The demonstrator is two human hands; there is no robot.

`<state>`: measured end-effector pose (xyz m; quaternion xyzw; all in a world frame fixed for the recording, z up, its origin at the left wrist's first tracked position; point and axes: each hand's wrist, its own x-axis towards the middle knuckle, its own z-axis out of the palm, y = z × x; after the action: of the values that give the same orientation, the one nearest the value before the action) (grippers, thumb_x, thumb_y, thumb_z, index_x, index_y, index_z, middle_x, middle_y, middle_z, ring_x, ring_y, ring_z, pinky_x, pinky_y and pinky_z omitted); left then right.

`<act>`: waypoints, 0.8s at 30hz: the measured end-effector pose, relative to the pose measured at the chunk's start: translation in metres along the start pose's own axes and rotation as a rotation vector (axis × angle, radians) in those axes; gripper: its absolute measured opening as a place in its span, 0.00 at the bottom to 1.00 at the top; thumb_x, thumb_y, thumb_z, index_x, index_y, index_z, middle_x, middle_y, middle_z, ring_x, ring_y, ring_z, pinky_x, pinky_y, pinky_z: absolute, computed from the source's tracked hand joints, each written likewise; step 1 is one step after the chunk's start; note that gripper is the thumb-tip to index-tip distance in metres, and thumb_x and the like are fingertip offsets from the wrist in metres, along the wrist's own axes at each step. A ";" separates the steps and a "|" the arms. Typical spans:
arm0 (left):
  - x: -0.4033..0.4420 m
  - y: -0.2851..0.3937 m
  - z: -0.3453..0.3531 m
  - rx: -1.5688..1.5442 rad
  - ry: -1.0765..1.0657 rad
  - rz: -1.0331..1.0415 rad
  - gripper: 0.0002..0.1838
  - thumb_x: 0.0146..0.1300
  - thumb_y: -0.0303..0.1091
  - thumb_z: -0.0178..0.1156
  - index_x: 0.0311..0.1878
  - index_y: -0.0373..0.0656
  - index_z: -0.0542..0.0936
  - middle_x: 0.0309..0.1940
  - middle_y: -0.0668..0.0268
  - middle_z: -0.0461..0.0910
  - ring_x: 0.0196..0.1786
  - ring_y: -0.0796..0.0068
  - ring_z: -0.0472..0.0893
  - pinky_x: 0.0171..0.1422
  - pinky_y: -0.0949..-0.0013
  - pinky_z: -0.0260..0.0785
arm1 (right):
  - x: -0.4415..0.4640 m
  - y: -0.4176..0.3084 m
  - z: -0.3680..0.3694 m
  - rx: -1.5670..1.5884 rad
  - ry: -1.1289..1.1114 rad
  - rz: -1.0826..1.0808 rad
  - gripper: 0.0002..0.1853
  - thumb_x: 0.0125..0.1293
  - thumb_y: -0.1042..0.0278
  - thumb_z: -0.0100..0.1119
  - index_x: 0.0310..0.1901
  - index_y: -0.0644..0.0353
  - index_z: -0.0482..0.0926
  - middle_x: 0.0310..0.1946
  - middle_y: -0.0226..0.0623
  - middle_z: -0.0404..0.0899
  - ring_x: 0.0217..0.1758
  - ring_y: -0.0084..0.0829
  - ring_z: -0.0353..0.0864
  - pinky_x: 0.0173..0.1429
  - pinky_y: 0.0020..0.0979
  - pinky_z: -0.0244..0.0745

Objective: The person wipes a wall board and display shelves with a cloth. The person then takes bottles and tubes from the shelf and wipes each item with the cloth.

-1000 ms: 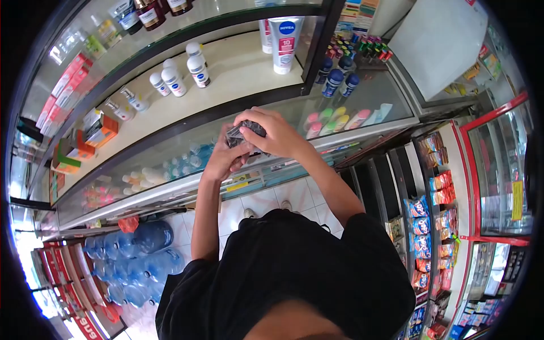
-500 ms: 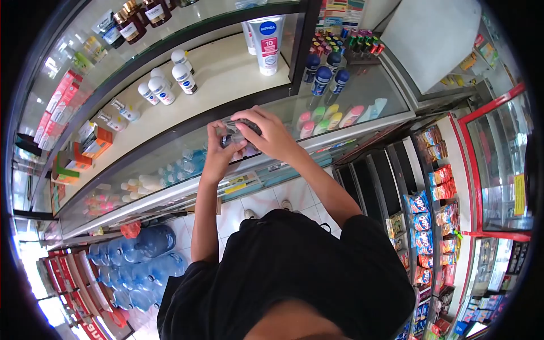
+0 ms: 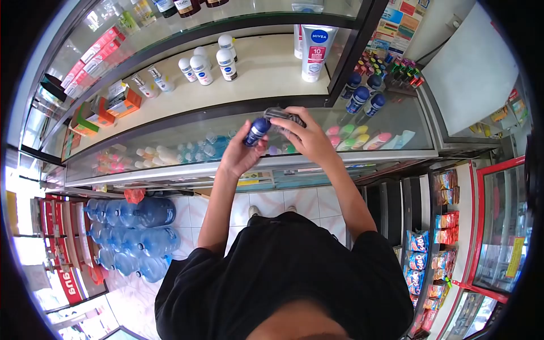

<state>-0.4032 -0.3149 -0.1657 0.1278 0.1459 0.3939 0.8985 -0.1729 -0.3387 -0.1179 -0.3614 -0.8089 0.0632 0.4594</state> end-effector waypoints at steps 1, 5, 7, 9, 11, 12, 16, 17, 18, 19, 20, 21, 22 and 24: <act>-0.001 0.001 -0.002 0.050 -0.004 0.080 0.20 0.76 0.45 0.60 0.58 0.37 0.76 0.47 0.57 0.82 0.42 0.68 0.81 0.44 0.70 0.76 | -0.002 0.006 -0.003 -0.090 -0.001 0.018 0.19 0.63 0.71 0.70 0.56 0.47 0.84 0.55 0.38 0.76 0.54 0.44 0.79 0.56 0.40 0.79; -0.005 0.003 -0.008 0.242 0.004 0.256 0.24 0.75 0.42 0.61 0.66 0.37 0.74 0.57 0.55 0.79 0.51 0.66 0.80 0.55 0.66 0.74 | -0.015 0.021 -0.003 -0.242 -0.200 0.147 0.20 0.65 0.59 0.70 0.60 0.46 0.83 0.60 0.35 0.76 0.64 0.44 0.73 0.67 0.46 0.72; -0.003 -0.003 0.003 0.301 0.022 0.269 0.25 0.73 0.42 0.63 0.66 0.37 0.74 0.56 0.58 0.80 0.50 0.68 0.80 0.54 0.68 0.73 | -0.017 0.020 -0.003 -0.215 -0.132 0.140 0.22 0.66 0.55 0.69 0.61 0.48 0.83 0.61 0.36 0.76 0.65 0.45 0.71 0.70 0.47 0.67; -0.004 -0.010 0.022 0.381 0.063 0.293 0.28 0.70 0.43 0.66 0.67 0.38 0.73 0.53 0.64 0.80 0.49 0.74 0.78 0.53 0.71 0.70 | -0.011 0.009 -0.011 -0.208 0.017 0.079 0.24 0.66 0.55 0.69 0.62 0.50 0.82 0.61 0.36 0.76 0.65 0.46 0.71 0.69 0.47 0.68; 0.001 -0.024 0.040 0.442 0.052 0.322 0.26 0.71 0.44 0.64 0.65 0.39 0.74 0.52 0.66 0.79 0.49 0.75 0.76 0.53 0.72 0.68 | -0.008 -0.003 -0.021 -0.010 0.063 0.180 0.24 0.68 0.59 0.68 0.64 0.56 0.79 0.56 0.39 0.78 0.57 0.39 0.77 0.61 0.40 0.73; 0.005 -0.031 0.048 0.459 0.035 0.338 0.26 0.71 0.44 0.64 0.65 0.39 0.74 0.53 0.66 0.79 0.50 0.75 0.76 0.54 0.71 0.68 | -0.009 -0.013 -0.025 0.211 0.068 0.298 0.24 0.69 0.60 0.68 0.63 0.58 0.79 0.54 0.40 0.78 0.54 0.38 0.79 0.59 0.38 0.75; 0.021 -0.063 0.074 0.631 0.066 0.446 0.21 0.76 0.41 0.59 0.65 0.41 0.73 0.53 0.66 0.77 0.53 0.76 0.74 0.56 0.69 0.68 | -0.021 -0.021 -0.018 0.593 0.218 0.484 0.21 0.73 0.64 0.65 0.62 0.64 0.77 0.48 0.39 0.80 0.42 0.26 0.82 0.46 0.26 0.78; 0.025 -0.069 0.079 0.675 0.068 0.477 0.20 0.76 0.40 0.58 0.64 0.41 0.73 0.52 0.66 0.77 0.53 0.76 0.74 0.57 0.68 0.68 | -0.023 -0.021 -0.020 0.646 0.282 0.504 0.20 0.73 0.64 0.65 0.61 0.65 0.77 0.48 0.37 0.80 0.42 0.24 0.81 0.46 0.25 0.78; 0.027 -0.074 0.088 0.690 0.049 0.511 0.17 0.78 0.37 0.55 0.64 0.41 0.72 0.52 0.66 0.76 0.55 0.76 0.74 0.58 0.68 0.68 | -0.025 -0.021 -0.025 0.718 0.268 0.561 0.20 0.74 0.64 0.64 0.61 0.65 0.77 0.47 0.36 0.80 0.42 0.22 0.81 0.46 0.25 0.78; 0.030 -0.080 0.094 0.706 0.047 0.523 0.16 0.79 0.37 0.54 0.64 0.41 0.72 0.53 0.66 0.75 0.55 0.76 0.74 0.59 0.69 0.67 | -0.028 -0.021 -0.033 0.792 0.253 0.618 0.19 0.74 0.64 0.64 0.61 0.65 0.76 0.47 0.35 0.81 0.43 0.21 0.81 0.46 0.24 0.78; 0.033 -0.085 0.098 0.722 0.044 0.536 0.16 0.79 0.36 0.54 0.64 0.42 0.72 0.53 0.66 0.74 0.55 0.76 0.74 0.60 0.69 0.67 | -0.030 -0.022 -0.038 0.866 0.238 0.674 0.19 0.75 0.64 0.64 0.60 0.66 0.76 0.46 0.33 0.81 0.44 0.19 0.80 0.46 0.23 0.78; 0.037 -0.090 0.101 0.740 0.042 0.550 0.16 0.79 0.36 0.53 0.64 0.42 0.72 0.53 0.66 0.74 0.55 0.75 0.73 0.61 0.69 0.67 | -0.032 -0.022 -0.039 0.916 0.276 0.692 0.19 0.75 0.64 0.64 0.60 0.66 0.76 0.45 0.32 0.81 0.44 0.19 0.80 0.46 0.23 0.78; 0.046 -0.096 0.097 0.800 0.040 0.580 0.15 0.81 0.35 0.48 0.65 0.42 0.71 0.57 0.66 0.73 0.57 0.74 0.75 0.63 0.67 0.67 | -0.034 -0.023 -0.038 0.967 0.314 0.710 0.19 0.75 0.64 0.64 0.60 0.66 0.76 0.45 0.32 0.81 0.45 0.18 0.80 0.46 0.24 0.78; 0.057 -0.107 0.103 0.763 0.067 0.511 0.14 0.81 0.35 0.48 0.65 0.44 0.71 0.56 0.67 0.73 0.58 0.75 0.75 0.63 0.68 0.67 | -0.039 -0.019 -0.042 0.970 0.363 0.721 0.18 0.75 0.64 0.64 0.59 0.65 0.75 0.44 0.31 0.81 0.45 0.17 0.80 0.47 0.24 0.78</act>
<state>-0.2580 -0.3545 -0.1167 0.4686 0.2735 0.5247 0.6560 -0.1377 -0.3875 -0.1124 -0.3667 -0.4247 0.5111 0.6510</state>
